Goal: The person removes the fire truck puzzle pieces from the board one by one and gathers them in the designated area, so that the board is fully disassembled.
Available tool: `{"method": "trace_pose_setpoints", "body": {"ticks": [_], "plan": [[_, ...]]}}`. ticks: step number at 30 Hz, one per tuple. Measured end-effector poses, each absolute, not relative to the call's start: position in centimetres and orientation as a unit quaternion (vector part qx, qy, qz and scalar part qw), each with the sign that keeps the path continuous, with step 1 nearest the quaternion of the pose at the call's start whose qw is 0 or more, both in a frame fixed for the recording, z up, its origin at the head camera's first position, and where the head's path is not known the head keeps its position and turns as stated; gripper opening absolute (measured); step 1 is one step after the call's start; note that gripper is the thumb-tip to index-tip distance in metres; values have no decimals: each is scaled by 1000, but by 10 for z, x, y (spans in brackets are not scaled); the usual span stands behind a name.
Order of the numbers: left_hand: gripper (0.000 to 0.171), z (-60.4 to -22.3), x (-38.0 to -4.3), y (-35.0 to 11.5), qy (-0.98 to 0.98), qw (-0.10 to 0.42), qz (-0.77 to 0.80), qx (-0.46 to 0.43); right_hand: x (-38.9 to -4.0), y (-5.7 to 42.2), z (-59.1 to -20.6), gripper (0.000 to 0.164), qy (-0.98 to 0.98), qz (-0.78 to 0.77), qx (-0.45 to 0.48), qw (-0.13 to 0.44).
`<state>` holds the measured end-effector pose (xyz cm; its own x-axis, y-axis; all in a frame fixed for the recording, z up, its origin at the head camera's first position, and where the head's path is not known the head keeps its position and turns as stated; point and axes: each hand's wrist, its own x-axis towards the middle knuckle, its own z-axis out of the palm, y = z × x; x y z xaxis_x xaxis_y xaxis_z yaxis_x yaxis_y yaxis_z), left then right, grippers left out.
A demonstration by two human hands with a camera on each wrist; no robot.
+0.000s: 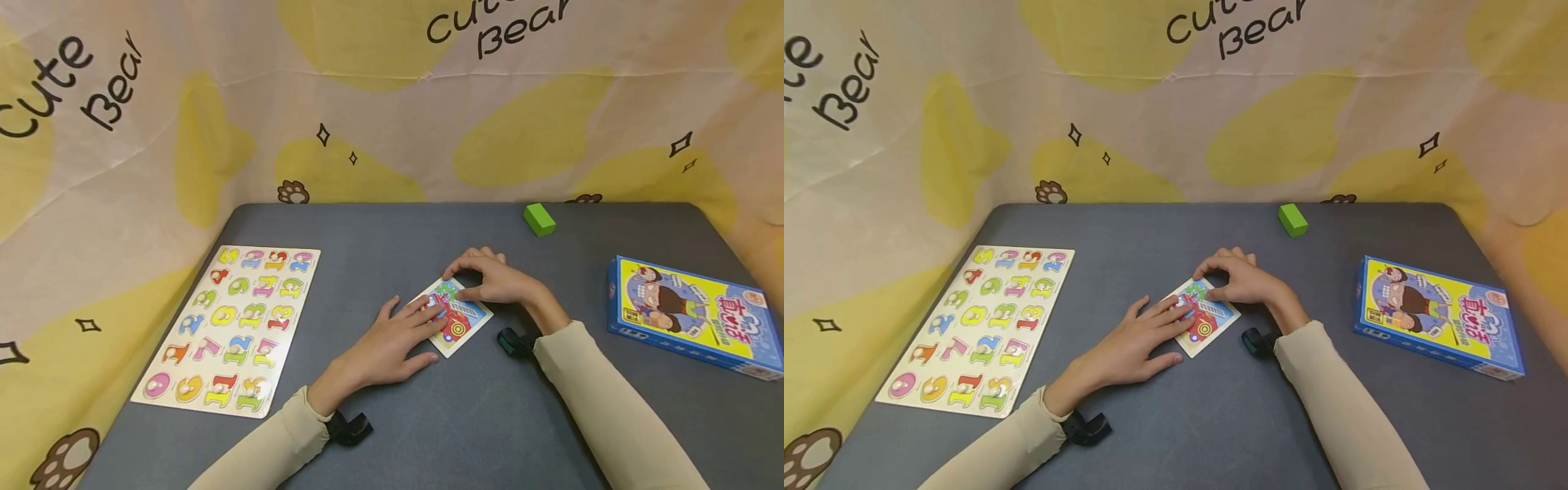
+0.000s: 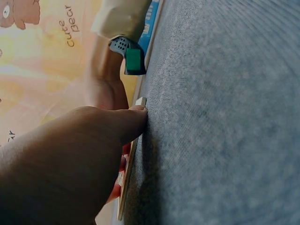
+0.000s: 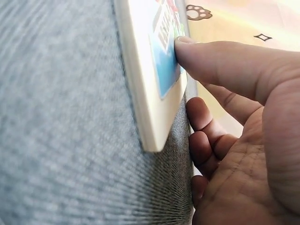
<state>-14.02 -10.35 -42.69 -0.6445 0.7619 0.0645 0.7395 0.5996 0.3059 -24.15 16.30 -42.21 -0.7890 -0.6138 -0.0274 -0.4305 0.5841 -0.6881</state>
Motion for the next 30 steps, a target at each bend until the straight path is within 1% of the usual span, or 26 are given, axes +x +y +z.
{"method": "trace_pose_setpoints", "body": {"ticks": [5, 13, 30], "plan": [[61, -427, -140, -103, 895, 33, 156, 417, -238, 164, -425, 31, 878, -358, -293, 124], [58, -428, -140, -102, 900, 31, 160, 404, -233, 165, -430, 31, 871, -386, -289, 94], [58, -430, -140, -102, 902, 30, 164, 399, -229, 158, -429, 30, 863, -417, -276, 72]]}}
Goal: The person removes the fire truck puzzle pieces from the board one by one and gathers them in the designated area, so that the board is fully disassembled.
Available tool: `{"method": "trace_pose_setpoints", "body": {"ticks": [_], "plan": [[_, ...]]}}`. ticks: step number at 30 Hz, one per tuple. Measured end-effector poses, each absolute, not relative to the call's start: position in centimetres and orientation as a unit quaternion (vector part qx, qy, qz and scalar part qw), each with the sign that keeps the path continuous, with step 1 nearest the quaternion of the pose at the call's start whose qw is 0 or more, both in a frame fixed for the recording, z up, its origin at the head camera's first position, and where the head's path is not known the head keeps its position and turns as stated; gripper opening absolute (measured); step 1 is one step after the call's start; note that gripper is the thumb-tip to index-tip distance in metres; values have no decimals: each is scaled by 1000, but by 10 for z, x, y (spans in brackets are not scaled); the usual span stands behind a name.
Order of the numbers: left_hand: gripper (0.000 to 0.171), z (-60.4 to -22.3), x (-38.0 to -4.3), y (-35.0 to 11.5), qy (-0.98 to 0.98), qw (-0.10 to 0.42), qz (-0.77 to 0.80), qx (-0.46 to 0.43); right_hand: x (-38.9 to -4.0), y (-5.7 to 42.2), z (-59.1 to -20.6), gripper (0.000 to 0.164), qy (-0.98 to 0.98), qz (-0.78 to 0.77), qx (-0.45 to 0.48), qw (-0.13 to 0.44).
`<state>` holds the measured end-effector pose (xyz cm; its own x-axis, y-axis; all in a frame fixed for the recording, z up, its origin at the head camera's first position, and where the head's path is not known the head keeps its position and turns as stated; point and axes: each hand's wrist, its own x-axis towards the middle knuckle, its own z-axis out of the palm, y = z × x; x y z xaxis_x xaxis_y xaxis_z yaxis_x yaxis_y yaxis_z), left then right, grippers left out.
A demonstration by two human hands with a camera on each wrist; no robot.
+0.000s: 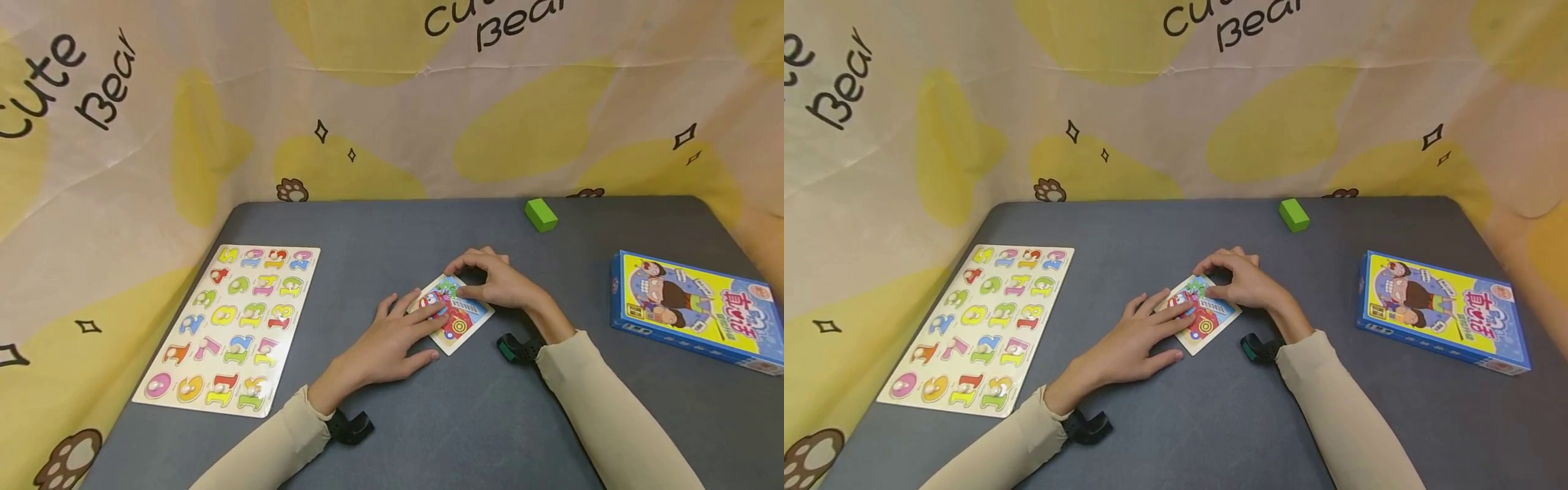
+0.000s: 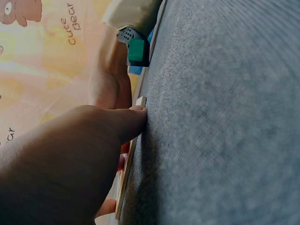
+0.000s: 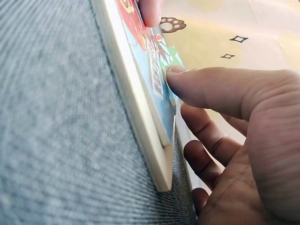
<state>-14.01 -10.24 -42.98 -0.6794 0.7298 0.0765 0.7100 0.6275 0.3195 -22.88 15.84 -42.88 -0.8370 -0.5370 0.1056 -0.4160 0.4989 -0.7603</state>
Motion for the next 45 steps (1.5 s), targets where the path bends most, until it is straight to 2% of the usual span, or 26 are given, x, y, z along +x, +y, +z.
{"method": "trace_pose_setpoints", "body": {"ticks": [22, 29, 45], "plan": [[57, -430, -140, -101, 903, 32, 163, 397, -227, 157, -431, 27, 860, -426, -270, 75], [57, -431, -142, -101, 905, 51, 164, 389, -227, 158, -432, 25, 860, -426, -273, 66], [60, -433, -141, -100, 904, 58, 170, 387, -227, 154, -433, 35, 864, -421, -267, 65]]}}
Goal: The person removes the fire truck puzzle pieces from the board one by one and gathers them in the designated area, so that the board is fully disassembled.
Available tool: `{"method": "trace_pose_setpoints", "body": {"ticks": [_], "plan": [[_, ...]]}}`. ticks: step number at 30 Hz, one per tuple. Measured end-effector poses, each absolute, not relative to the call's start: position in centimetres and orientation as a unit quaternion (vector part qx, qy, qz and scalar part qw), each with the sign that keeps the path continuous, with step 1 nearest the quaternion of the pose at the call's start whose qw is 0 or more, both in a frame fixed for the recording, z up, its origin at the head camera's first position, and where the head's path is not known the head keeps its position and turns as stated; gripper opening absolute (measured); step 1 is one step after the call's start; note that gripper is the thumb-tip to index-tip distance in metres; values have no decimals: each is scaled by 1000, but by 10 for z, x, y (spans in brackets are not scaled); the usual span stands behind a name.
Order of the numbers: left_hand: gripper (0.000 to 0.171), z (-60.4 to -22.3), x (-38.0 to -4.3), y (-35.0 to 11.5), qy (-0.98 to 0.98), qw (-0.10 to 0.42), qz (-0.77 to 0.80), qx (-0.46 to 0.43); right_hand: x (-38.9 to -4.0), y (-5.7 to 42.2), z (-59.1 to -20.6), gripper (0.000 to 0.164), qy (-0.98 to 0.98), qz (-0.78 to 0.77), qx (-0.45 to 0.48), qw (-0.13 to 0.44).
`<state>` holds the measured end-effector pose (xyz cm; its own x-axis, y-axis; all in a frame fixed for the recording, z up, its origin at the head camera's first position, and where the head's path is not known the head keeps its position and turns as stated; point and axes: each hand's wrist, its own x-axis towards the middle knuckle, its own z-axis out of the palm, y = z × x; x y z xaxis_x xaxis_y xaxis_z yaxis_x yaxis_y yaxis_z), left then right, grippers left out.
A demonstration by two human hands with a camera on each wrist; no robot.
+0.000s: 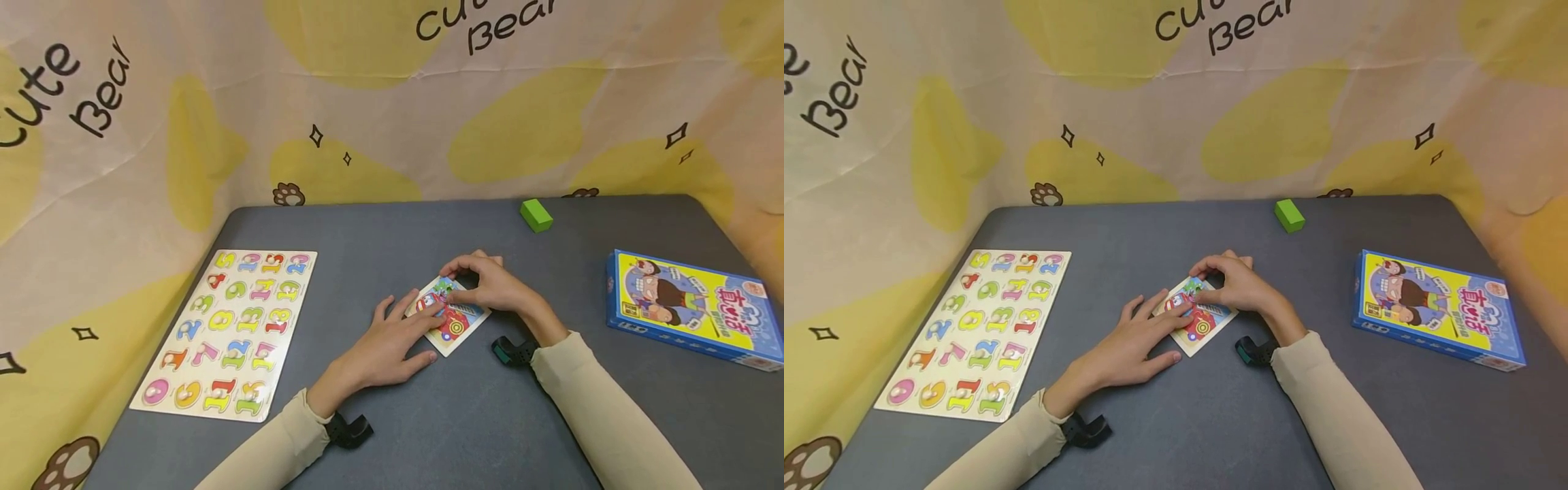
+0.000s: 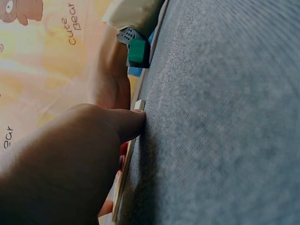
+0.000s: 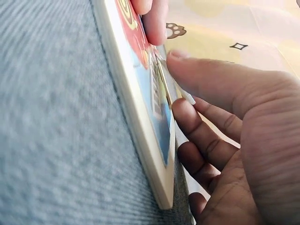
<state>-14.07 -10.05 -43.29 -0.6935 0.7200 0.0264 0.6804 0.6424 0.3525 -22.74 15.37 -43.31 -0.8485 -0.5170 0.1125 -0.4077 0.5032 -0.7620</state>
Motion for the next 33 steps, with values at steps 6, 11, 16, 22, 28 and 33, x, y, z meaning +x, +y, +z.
{"method": "trace_pose_setpoints", "body": {"ticks": [6, 11, 16, 22, 28, 33], "plan": [[60, -431, -139, -101, 903, 57, 175, 388, -226, 149, -433, 37, 872, -407, -269, 46], [60, -432, -140, -101, 904, 56, 172, 387, -224, 147, -433, 35, 871, -406, -274, 33], [59, -434, -140, -101, 906, 54, 168, 385, -224, 147, -433, 33, 873, -400, -277, 23], [59, -434, -140, -101, 907, 48, 164, 384, -223, 145, -432, 30, 877, -391, -278, 19], [58, -432, -139, -102, 907, 47, 164, 386, -223, 144, -431, 28, 877, -391, -278, 21], [58, -432, -137, -101, 908, 50, 157, 385, -225, 149, -432, 31, 870, -407, -276, 24]]}}
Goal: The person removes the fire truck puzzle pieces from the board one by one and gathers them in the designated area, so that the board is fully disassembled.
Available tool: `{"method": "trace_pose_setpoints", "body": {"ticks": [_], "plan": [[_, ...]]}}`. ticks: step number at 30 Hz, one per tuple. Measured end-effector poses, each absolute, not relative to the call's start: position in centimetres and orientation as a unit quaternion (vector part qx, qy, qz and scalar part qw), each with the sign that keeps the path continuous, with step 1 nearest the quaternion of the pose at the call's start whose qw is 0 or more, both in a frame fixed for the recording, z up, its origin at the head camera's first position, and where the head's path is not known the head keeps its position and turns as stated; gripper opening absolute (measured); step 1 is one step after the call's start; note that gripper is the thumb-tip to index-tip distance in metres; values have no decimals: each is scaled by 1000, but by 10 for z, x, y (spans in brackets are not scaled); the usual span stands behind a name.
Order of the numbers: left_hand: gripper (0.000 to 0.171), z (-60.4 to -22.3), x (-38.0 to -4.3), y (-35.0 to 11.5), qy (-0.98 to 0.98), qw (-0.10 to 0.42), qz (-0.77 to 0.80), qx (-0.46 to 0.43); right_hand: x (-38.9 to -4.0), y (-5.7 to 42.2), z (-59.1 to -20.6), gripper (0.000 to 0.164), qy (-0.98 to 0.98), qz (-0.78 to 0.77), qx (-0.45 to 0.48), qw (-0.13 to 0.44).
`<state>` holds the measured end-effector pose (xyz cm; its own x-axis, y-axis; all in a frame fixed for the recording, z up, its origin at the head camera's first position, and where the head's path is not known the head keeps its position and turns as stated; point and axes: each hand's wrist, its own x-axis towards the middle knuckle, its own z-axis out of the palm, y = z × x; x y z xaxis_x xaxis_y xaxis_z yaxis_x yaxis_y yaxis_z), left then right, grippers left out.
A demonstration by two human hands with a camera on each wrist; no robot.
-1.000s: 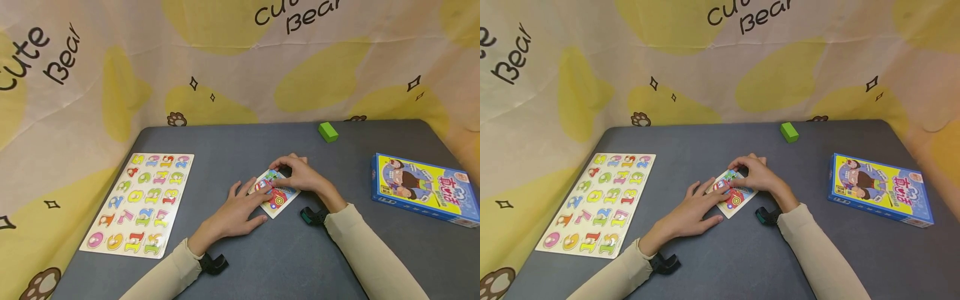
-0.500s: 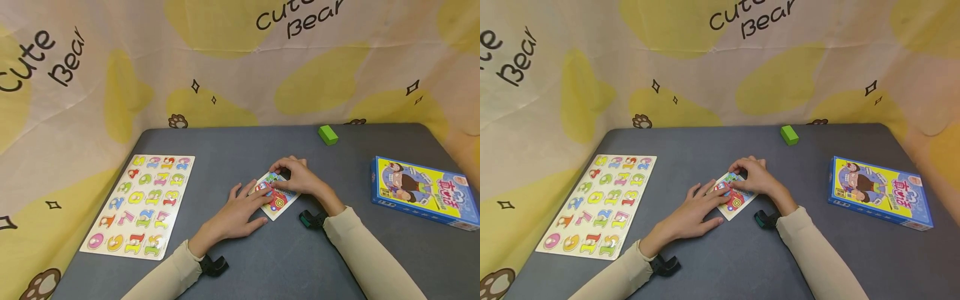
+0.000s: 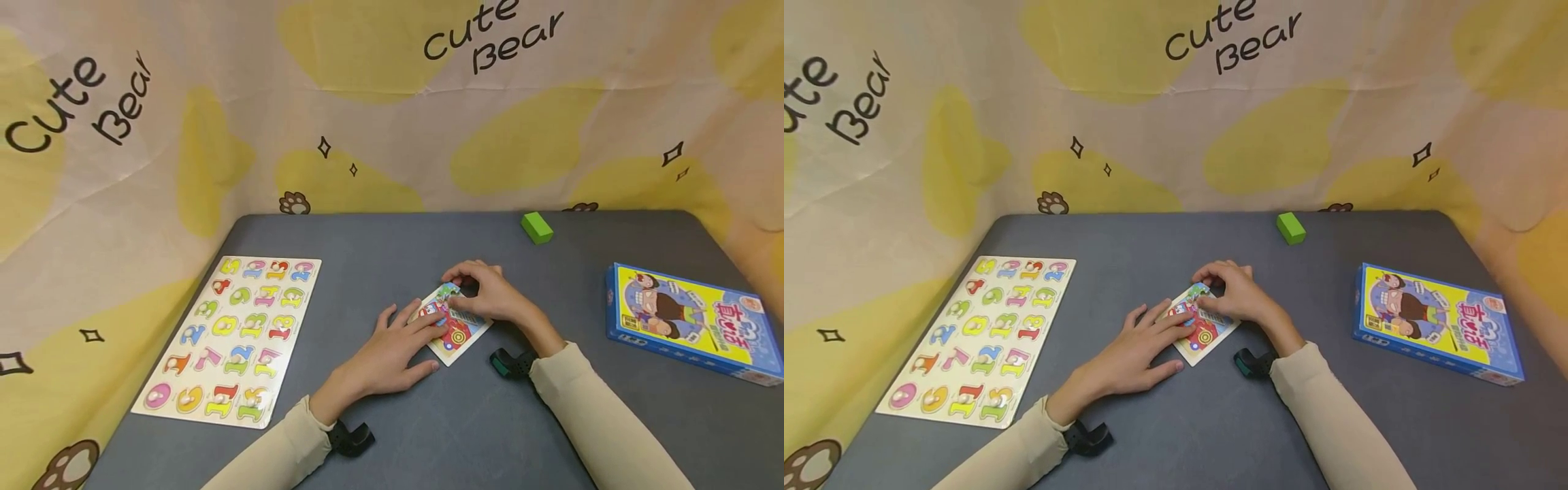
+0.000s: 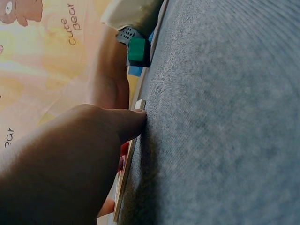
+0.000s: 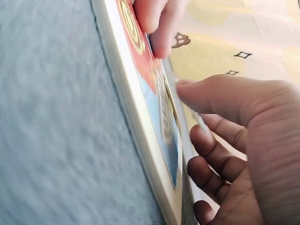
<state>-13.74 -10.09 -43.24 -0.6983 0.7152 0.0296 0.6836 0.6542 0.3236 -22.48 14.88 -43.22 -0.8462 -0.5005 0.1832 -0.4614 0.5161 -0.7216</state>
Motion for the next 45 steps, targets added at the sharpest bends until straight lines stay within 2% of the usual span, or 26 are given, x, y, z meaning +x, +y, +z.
{"method": "trace_pose_setpoints", "body": {"ticks": [12, 18, 25, 34, 45], "plan": [[56, -430, -134, -102, 909, 50, 151, 386, -275, 164, -424, 31, 896, -367, -241, 57], [57, -430, -133, -101, 907, 47, 154, 388, -297, 163, -423, 35, 903, -352, -241, 54], [56, -431, -134, -101, 907, 41, 153, 391, -304, 165, -423, 43, 909, -352, -219, 40], [57, -432, -135, -104, 908, 34, 149, 390, -310, 161, -425, 32, 912, -358, -195, 41], [57, -433, -134, -104, 906, 26, 149, 395, -325, 153, -426, 32, 925, -338, -166, 48]]}}
